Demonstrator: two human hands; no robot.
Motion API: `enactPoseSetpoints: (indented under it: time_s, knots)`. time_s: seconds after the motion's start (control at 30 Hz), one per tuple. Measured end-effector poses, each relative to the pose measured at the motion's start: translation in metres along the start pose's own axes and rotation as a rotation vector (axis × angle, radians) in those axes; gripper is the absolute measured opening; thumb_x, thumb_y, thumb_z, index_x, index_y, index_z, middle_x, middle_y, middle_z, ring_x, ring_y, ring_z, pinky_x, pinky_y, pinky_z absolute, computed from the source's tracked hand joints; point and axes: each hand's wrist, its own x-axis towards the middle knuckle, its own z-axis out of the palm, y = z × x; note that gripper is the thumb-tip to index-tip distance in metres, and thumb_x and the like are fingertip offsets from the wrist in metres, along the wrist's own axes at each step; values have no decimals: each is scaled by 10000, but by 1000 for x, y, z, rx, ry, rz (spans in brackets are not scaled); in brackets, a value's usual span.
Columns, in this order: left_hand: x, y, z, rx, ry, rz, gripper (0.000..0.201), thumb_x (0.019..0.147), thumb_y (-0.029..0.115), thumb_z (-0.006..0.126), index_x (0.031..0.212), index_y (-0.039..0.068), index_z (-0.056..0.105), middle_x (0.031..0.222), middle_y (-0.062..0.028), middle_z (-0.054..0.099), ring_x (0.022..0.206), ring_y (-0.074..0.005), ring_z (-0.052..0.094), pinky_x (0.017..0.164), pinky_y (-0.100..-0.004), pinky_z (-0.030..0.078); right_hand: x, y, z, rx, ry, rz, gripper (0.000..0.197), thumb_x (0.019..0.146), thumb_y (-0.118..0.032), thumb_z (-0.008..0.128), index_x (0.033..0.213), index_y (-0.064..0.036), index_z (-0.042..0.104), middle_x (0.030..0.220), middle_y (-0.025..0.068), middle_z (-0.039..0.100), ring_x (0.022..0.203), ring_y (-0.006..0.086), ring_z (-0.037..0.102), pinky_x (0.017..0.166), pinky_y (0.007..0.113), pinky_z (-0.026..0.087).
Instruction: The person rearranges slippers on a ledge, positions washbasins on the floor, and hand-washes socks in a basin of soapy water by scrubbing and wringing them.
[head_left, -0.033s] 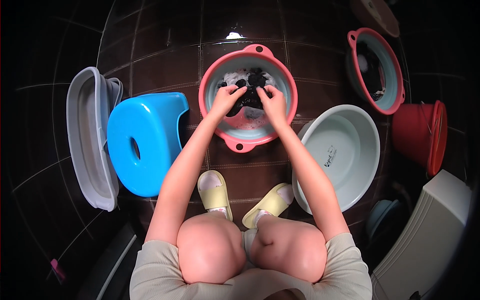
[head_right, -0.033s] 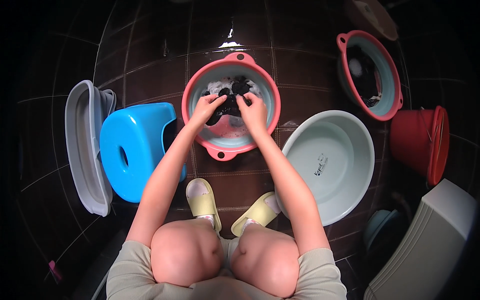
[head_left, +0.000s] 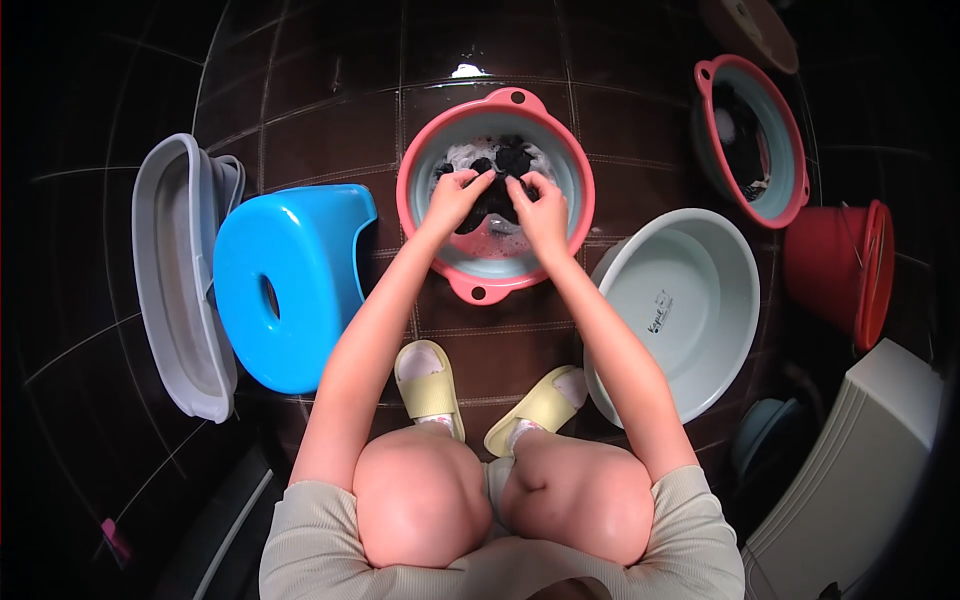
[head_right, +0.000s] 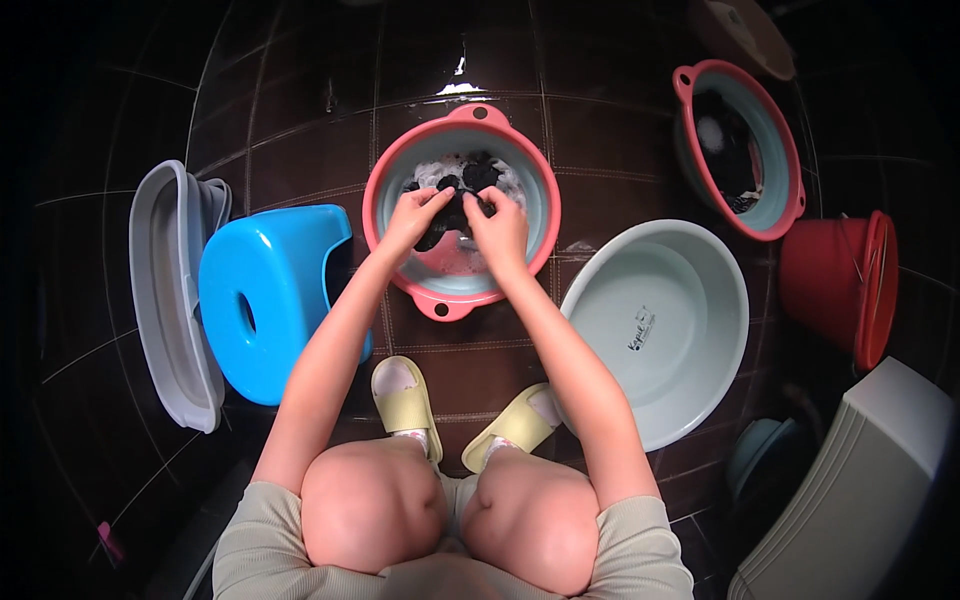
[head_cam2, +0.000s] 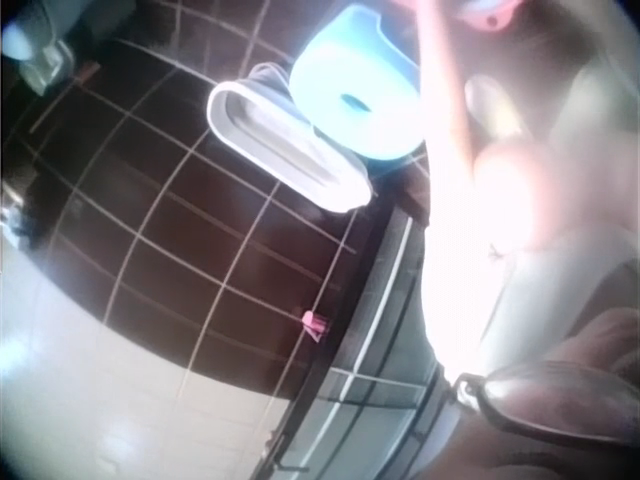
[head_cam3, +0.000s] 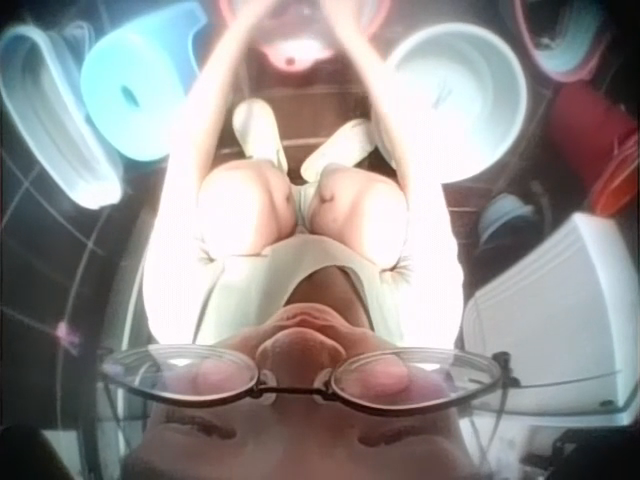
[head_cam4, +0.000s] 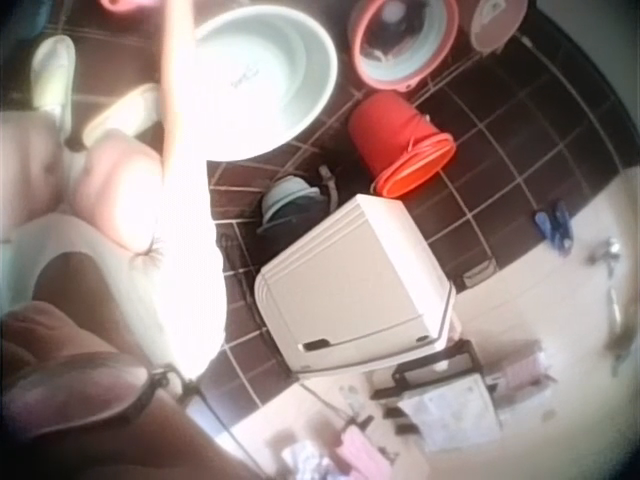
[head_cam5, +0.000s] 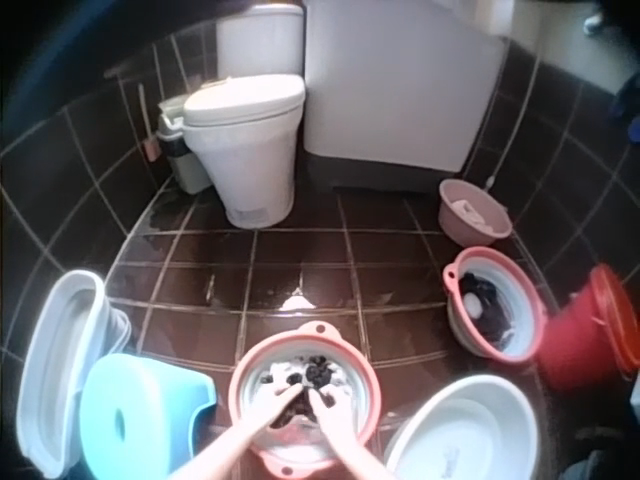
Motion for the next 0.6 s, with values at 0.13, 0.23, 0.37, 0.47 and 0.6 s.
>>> enactPoseSetpoints:
  time_s: [0.13,0.23,0.37,0.47,0.6]
  knots:
    - [-12,13,51,-155,71,-83,385,852,303,495,681,-32,578,614,-2,543,572,-51,445,499,-239,360,-16,-2,6,124,107,-4,334,805,-270,549,639,9,472,510,154,476,434,200,425,452,332,345]
    - [-18,8,71,-56,119,2,437,872,314,423,680,-56,554,579,-55,545,537,-113,464,497,-307,368,12,5,-5,206,113,35,343,827,-262,520,660,36,496,531,174,479,445,181,415,457,334,344]
    - [-19,11,52,-44,165,-16,430,878,287,398,690,-68,551,551,-92,537,523,-145,475,512,-333,380,-26,-20,2,131,8,67,323,830,-294,506,792,15,593,573,194,530,515,239,550,514,344,396]
    - [-28,29,67,-184,132,-184,377,879,303,413,643,24,507,551,12,459,509,-65,395,430,-256,311,-12,-19,-7,87,39,51,330,839,-276,478,727,20,571,539,187,516,487,273,529,501,365,384]
    - [-29,26,63,-122,126,-95,368,888,296,391,652,40,511,529,3,447,457,-75,393,388,-260,283,-13,-22,-7,70,44,15,344,841,-271,474,679,27,532,560,201,519,510,329,514,495,374,373]
